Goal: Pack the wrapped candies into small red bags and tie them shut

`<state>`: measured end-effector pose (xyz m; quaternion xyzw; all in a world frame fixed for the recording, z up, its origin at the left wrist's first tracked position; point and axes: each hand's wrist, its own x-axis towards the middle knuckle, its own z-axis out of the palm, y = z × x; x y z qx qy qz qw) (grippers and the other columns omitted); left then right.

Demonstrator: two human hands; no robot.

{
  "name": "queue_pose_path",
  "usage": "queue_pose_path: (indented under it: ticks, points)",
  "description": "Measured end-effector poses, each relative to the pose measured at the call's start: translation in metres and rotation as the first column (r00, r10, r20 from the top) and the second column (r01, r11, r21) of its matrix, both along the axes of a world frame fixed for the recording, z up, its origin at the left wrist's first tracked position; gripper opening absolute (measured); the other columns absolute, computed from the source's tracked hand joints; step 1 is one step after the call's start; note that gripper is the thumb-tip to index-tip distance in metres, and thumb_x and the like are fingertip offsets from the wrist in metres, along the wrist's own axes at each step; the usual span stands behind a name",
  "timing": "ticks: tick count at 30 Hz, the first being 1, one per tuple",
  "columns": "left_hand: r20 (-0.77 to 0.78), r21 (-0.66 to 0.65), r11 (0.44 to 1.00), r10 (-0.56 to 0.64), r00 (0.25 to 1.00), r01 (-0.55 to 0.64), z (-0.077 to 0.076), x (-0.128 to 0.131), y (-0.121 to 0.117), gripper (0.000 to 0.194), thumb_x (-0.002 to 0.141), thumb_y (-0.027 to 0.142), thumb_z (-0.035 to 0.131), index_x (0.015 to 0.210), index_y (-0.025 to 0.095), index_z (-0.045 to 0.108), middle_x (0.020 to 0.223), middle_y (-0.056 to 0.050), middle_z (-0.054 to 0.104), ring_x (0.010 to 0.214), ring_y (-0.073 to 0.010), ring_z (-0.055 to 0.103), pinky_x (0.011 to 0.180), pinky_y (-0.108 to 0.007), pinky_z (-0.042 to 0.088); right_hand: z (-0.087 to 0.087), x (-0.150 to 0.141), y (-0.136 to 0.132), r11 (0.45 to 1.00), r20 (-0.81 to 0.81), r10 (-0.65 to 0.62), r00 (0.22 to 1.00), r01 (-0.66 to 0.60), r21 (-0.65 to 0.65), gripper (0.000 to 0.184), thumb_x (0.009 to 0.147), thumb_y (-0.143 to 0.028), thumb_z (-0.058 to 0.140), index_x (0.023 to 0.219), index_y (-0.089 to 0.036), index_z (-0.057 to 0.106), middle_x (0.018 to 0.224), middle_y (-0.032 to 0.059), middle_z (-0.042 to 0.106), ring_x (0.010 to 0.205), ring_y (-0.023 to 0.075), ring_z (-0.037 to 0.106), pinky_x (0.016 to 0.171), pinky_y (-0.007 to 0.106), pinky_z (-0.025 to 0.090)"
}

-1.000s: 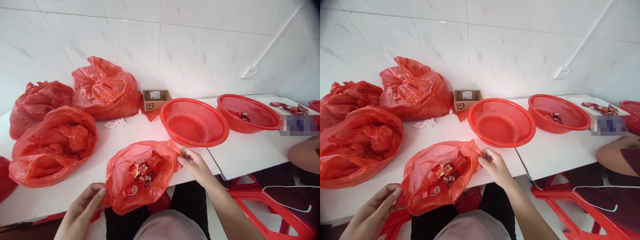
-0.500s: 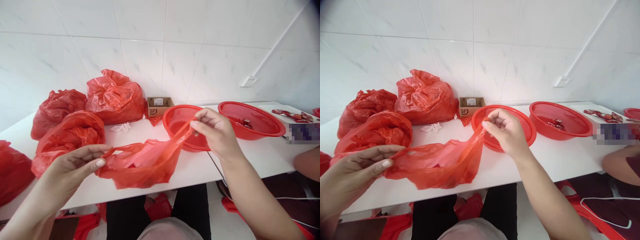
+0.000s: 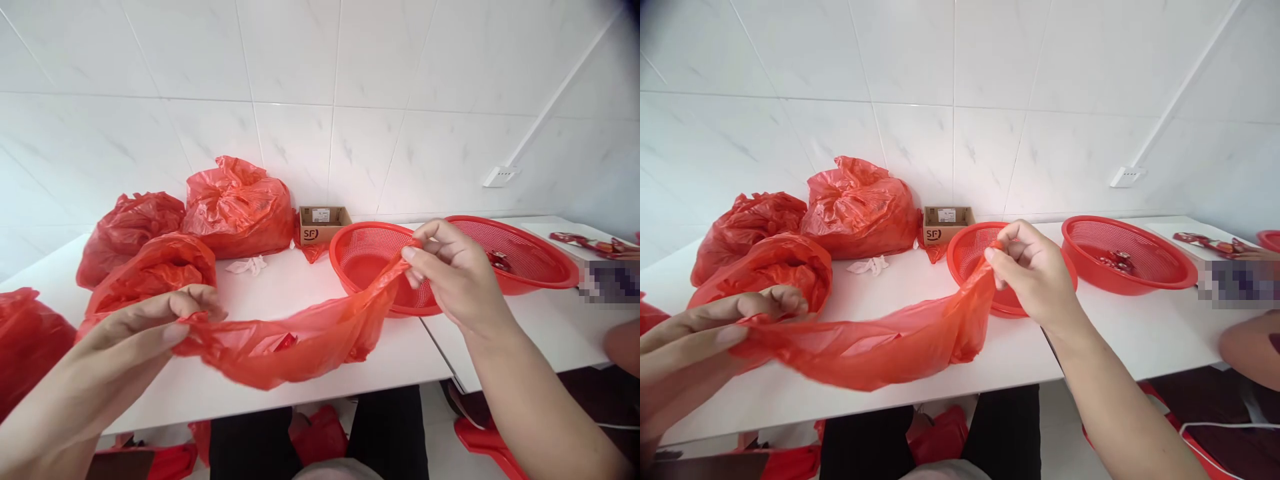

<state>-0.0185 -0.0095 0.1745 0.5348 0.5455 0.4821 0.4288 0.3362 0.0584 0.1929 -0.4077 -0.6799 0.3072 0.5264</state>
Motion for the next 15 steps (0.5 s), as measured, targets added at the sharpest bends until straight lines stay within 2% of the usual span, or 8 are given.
queue_pose_path:
  ticks: [2,4,5,7,9,11,13,15]
  points:
    - [0.243,0.041,0.999,-0.035,0.969,0.026,0.003,0.007,0.003,0.027,0.067,0.043,0.076,0.051,0.023,0.066,0.094,-0.006,0.071,0.110,-0.0288,0.061,0.086,-0.033,0.057,0.003,-0.005,0.000,0.995,0.185,0.095,0.978,-0.088,-0.046,0.012,0.086,-0.024,0.061,0.078,-0.022,0.052,0.061,-0.0059,0.056,0.053,0.0093,0.052,0.052,0.023,0.043]
    - [0.374,0.039,0.999,-0.032,0.927,0.019,0.008,0.016,0.009,0.033,0.069,0.040,0.075,0.046,0.021,0.062,0.084,-0.008,0.069,0.112,-0.0289,0.061,0.089,-0.031,0.057,0.010,-0.010,0.000,0.984,0.377,0.179,0.909,-0.164,-0.070,0.009,0.084,-0.024,0.063,0.078,-0.022,0.056,0.072,-0.0028,0.063,0.065,0.0116,0.058,0.058,0.025,0.046]
    - [0.418,0.031,1.000,-0.010,0.908,-0.003,0.010,0.020,0.012,0.028,0.072,0.039,0.073,0.052,0.021,0.064,0.084,-0.007,0.068,0.109,-0.0274,0.063,0.086,-0.030,0.058,0.016,-0.012,0.001,0.983,0.422,0.182,0.888,-0.176,-0.052,0.008,0.083,-0.024,0.064,0.079,-0.021,0.058,0.078,-0.0015,0.065,0.070,0.0128,0.061,0.062,0.026,0.048]
    - [0.450,0.036,0.999,-0.003,0.893,-0.015,0.015,0.028,0.017,0.015,0.076,0.040,0.071,0.082,0.026,0.072,0.092,-0.004,0.068,0.097,-0.0238,0.066,0.074,-0.029,0.060,0.027,-0.016,0.003,0.986,0.415,0.148,0.898,-0.167,0.009,0.005,0.083,-0.023,0.064,0.083,-0.021,0.060,0.085,0.0000,0.067,0.077,0.0142,0.063,0.067,0.027,0.050]
    - [0.351,0.089,0.994,-0.097,0.931,0.070,0.019,0.034,0.021,0.039,0.078,0.042,0.071,0.116,0.035,0.064,0.098,-0.003,0.066,0.086,-0.0193,0.066,0.068,-0.027,0.059,0.039,-0.025,0.006,0.977,0.389,0.193,0.901,-0.215,0.012,0.004,0.083,-0.022,0.063,0.087,-0.022,0.060,0.089,0.0003,0.067,0.078,0.0142,0.065,0.066,0.027,0.051]
    - [0.131,0.107,0.973,-0.219,0.967,0.205,0.021,0.041,0.025,0.063,0.076,0.038,0.075,0.133,0.041,0.049,0.087,0.001,0.063,0.075,-0.0138,0.063,0.065,-0.023,0.056,0.049,-0.042,0.010,0.937,0.403,0.335,0.852,-0.345,-0.051,0.007,0.084,-0.018,0.061,0.090,-0.022,0.060,0.088,-0.0003,0.067,0.074,0.0134,0.065,0.062,0.026,0.051]
    - [-0.119,0.050,0.946,-0.312,0.943,0.319,0.023,0.050,0.029,0.067,0.073,0.032,0.078,0.133,0.038,0.050,0.073,0.005,0.057,0.062,-0.0105,0.056,0.058,-0.019,0.052,0.056,-0.066,0.013,0.878,0.408,0.466,0.785,-0.468,-0.101,0.009,0.085,-0.015,0.060,0.090,-0.022,0.059,0.084,-0.0011,0.066,0.069,0.0125,0.065,0.059,0.026,0.051]
    - [-0.295,0.048,0.939,-0.313,0.903,0.342,0.026,0.061,0.033,0.045,0.068,0.031,0.081,0.111,0.028,0.067,0.061,0.006,0.050,0.049,-0.0101,0.048,0.044,-0.019,0.044,0.060,-0.091,0.016,0.827,0.403,0.541,0.738,-0.555,-0.094,0.009,0.085,-0.013,0.060,0.088,-0.021,0.057,0.079,-0.0016,0.064,0.067,0.0120,0.064,0.060,0.026,0.051]
